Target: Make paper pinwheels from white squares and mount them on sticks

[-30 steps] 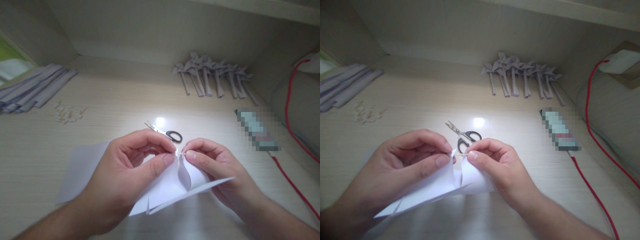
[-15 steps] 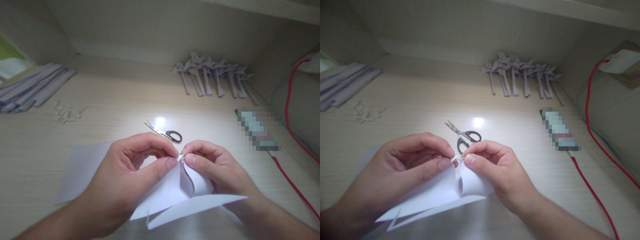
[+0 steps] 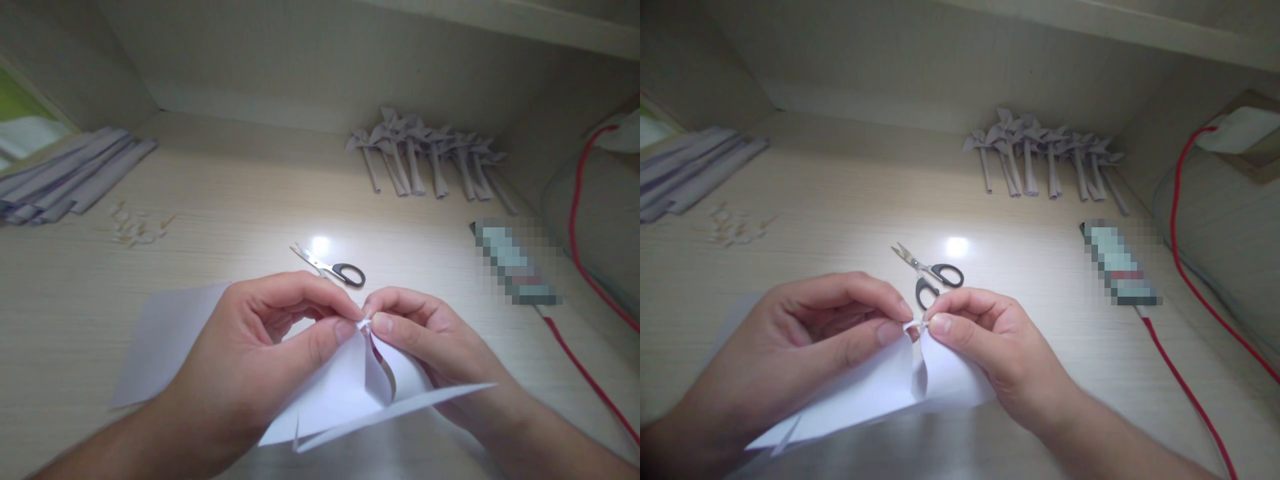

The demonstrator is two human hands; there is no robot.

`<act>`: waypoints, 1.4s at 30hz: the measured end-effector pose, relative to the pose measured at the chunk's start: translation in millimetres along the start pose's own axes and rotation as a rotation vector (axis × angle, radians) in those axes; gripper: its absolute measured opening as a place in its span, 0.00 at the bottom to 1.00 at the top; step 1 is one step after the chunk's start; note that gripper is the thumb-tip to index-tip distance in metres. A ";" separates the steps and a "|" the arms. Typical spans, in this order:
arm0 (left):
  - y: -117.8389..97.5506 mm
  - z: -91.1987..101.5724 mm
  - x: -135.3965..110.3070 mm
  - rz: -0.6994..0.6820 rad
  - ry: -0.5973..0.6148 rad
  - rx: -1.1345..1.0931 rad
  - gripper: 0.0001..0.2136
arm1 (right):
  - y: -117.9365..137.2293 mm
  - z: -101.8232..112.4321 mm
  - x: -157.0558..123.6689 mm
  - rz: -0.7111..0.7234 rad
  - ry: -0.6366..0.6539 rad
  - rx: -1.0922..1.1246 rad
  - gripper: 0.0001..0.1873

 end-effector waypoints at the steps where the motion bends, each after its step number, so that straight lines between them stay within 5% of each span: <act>1: 0.0 0.2 0.1 0.001 -0.001 0.008 0.01 | 0.8 0.8 -0.3 0.009 -0.006 -0.009 0.09; 16: -2.6 0.1 -1.5 -0.015 -0.002 0.086 0.03 | 0.2 4.2 -0.2 0.048 -0.077 -0.100 0.12; 22: 1.4 3.7 -5.5 -0.015 -0.010 0.138 0.02 | 7.8 6.7 -6.6 0.188 -0.163 -0.202 0.06; 29: -0.7 3.4 -4.2 -0.037 -0.017 0.187 0.03 | 4.5 1.1 -7.0 0.172 -0.131 -0.180 0.05; 42: -2.3 2.0 -2.9 -0.054 -0.012 0.301 0.07 | 20.4 -2.9 -27.8 0.603 -0.323 -0.621 0.08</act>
Point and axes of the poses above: each hand's wrist, its own x-axis towards the middle knuckle, its own z-axis out of the back of the hand, y = z × x, the point moved 8 cm from there along x, towards the middle knuckle, and after that the axes turned 13 degrees about -z, right-handed, at the moved point
